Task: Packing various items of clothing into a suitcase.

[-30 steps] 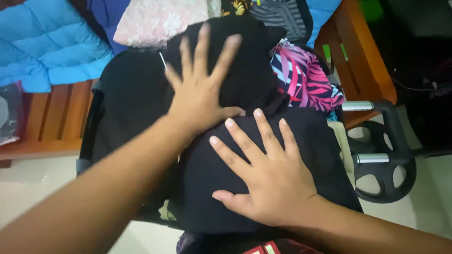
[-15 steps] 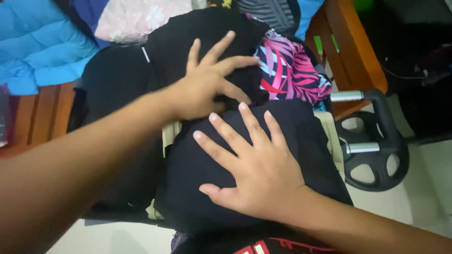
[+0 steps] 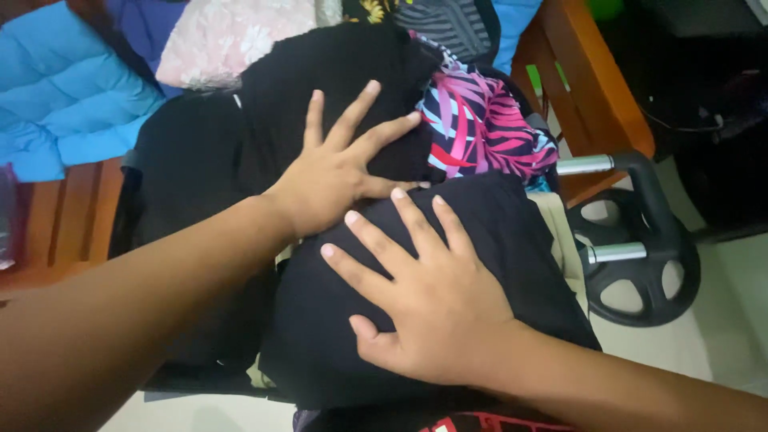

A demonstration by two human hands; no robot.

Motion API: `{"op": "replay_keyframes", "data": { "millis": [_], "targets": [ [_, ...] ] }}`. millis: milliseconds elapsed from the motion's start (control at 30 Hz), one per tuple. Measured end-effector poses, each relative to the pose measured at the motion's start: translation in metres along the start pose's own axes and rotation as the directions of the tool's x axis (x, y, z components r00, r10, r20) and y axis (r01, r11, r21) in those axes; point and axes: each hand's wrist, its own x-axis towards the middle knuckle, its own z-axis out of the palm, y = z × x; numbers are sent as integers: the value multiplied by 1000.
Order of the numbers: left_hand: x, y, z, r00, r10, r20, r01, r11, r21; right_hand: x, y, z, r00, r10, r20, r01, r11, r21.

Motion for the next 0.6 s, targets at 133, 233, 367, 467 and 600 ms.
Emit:
{"op": "replay_keyframes", "data": {
  "millis": [133,233,367,467,600],
  "targets": [
    [0,5,-17,1000,-3,20,5,994,-108,-1,0,-2,1000,-5,8,5,1000,-1],
    [0,4,-21,996,-39,84,57,974,-220,-6,3,-6,1000,2,14,-3,1000,13],
    [4,-3,-24,966,-140,218,210,916,-342,-8,3,-4,1000,-29,-5,29,999,44],
    [11,-6,-39,999,0,46,10,976,-218,-10,-4,3,999,-43,-18,43,999,10],
    [6,-9,-16,995,91,-35,-94,991,-95,-6,-1,2,998,-59,-31,59,998,-5]
  ]
}}
